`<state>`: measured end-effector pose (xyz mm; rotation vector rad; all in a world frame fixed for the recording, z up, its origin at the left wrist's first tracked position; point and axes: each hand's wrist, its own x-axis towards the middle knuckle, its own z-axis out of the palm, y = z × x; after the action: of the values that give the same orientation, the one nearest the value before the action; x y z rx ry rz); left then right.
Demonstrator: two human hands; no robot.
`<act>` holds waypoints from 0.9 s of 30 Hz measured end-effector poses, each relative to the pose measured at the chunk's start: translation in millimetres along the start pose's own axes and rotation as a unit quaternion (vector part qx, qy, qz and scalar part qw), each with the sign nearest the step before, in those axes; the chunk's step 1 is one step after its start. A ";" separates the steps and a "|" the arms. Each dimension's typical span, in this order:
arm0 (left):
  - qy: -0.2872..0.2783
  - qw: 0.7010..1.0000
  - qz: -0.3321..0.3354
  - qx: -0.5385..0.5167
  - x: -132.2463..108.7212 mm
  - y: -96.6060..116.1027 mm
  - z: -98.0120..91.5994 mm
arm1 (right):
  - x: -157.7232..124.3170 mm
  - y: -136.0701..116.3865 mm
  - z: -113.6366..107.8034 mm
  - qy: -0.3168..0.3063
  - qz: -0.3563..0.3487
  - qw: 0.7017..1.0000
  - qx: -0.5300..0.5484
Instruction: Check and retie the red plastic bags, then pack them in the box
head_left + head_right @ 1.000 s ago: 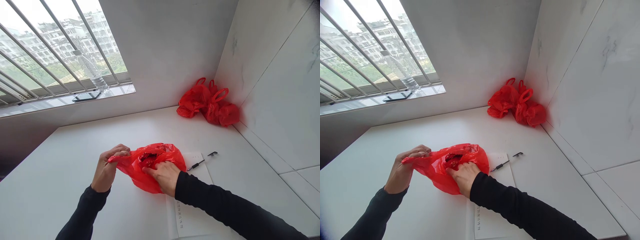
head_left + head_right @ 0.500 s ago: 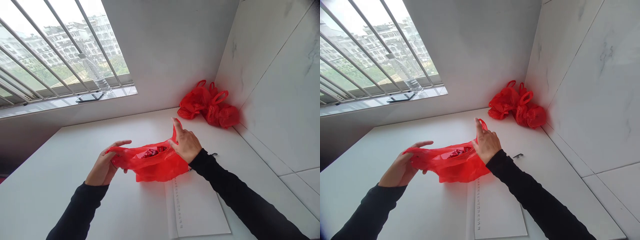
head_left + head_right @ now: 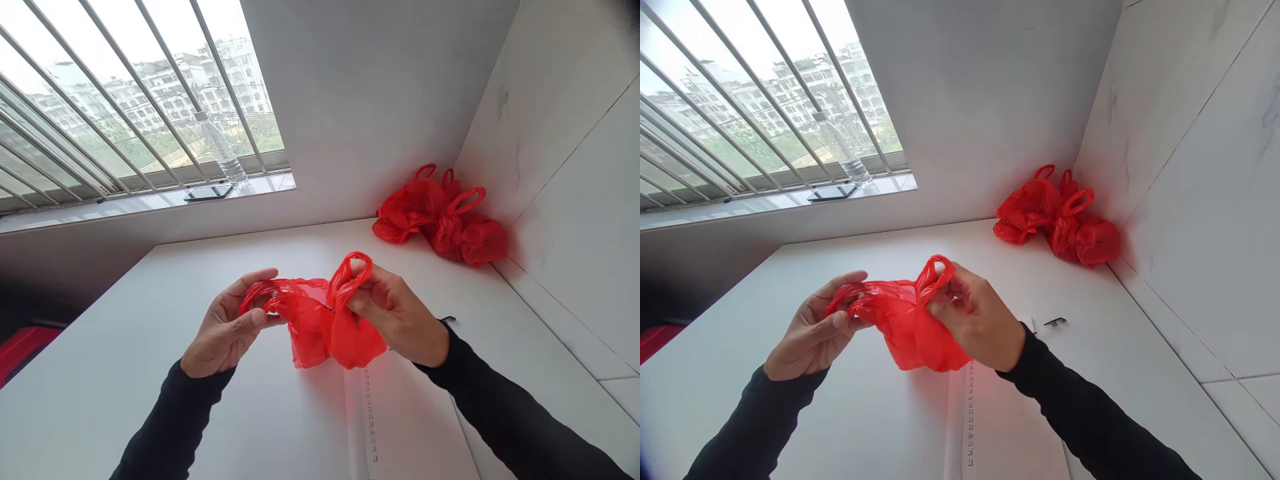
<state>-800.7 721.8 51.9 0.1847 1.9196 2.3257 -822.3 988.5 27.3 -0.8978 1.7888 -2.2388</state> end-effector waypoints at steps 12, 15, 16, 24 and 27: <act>-0.130 0.975 -0.020 0.180 -6.4 0.5 17.0 | -14.7 8.9 36.9 -0.037 0.084 0.996 -0.003; -0.180 0.950 0.000 0.257 -9.1 -2.1 20.8 | -16.3 2.3 36.4 -0.020 0.072 0.996 0.041; -0.191 0.947 0.007 0.259 -9.0 -3.5 21.8 | -16.6 0.6 36.3 -0.007 0.067 0.996 0.058; -0.067 0.993 0.090 -0.045 -3.4 0.9 13.9 | -17.6 -21.0 22.5 0.143 -0.034 0.984 0.100; -0.107 0.987 0.062 -0.100 -7.0 4.8 14.6 | -18.9 -27.3 19.4 0.130 -0.029 0.984 0.115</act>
<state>-791.4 733.8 59.2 0.5256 1.6060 2.4422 -789.9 988.5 48.0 -0.6473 1.5655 -2.6375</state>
